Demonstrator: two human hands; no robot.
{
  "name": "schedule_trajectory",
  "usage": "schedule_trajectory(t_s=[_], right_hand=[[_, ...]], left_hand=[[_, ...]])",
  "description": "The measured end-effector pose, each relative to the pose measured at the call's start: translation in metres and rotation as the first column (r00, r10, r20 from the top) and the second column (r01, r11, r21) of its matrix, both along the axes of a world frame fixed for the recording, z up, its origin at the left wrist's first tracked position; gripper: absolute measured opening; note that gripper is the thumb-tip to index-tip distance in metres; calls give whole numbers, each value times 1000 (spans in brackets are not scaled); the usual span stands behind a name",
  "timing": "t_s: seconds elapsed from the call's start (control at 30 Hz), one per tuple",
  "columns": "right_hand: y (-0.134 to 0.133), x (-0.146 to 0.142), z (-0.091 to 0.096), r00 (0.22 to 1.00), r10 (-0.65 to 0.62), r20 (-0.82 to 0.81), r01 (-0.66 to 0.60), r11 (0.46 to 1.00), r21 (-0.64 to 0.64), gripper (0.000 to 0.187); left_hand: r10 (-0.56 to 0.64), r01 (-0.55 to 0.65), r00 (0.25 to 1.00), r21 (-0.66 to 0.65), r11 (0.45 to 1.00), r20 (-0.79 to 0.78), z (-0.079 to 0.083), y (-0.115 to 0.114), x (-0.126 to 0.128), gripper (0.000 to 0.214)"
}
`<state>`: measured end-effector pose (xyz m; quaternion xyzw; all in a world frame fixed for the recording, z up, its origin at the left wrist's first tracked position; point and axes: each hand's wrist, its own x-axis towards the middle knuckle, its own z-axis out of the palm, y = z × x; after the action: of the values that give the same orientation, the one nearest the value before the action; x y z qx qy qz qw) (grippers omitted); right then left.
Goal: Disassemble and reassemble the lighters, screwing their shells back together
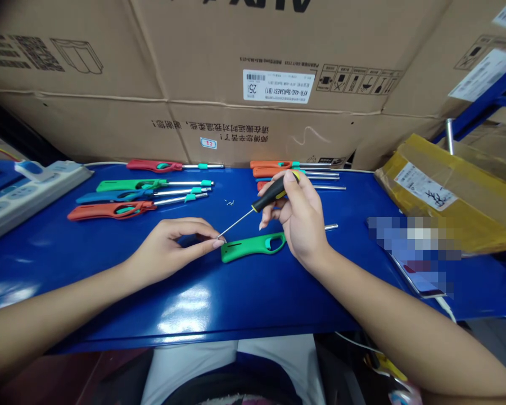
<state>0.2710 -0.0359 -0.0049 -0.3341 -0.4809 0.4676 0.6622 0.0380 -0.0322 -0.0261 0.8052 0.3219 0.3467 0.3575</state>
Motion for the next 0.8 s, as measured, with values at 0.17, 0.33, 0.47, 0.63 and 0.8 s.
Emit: schedule_trajectory(t_s=[0.17,0.33,0.47,0.63,0.8], right_hand=[[-2,1,1,997,4,72,-10,996,91,23],[-8,-1,4,985,30,171,-61,981,182,20],[-17,-5,5,964,43,261,-112,960,256,17],[-27,-8,3,945,43,324,-150,937,314,14],[-27,-9,1,923,122,365,-231,934,272,16]], left_hand=[[-7,6,1000,-19,1000,-19,-1,-1,0,10],[0,3,997,42,999,-76,-2,-1,-2,11],[-8,51,985,245,968,-174,-1,-1,-5,12],[-25,120,965,355,927,-261,-1,-2,-9,13],[-17,67,979,242,968,-201,-6,0,-6,12]])
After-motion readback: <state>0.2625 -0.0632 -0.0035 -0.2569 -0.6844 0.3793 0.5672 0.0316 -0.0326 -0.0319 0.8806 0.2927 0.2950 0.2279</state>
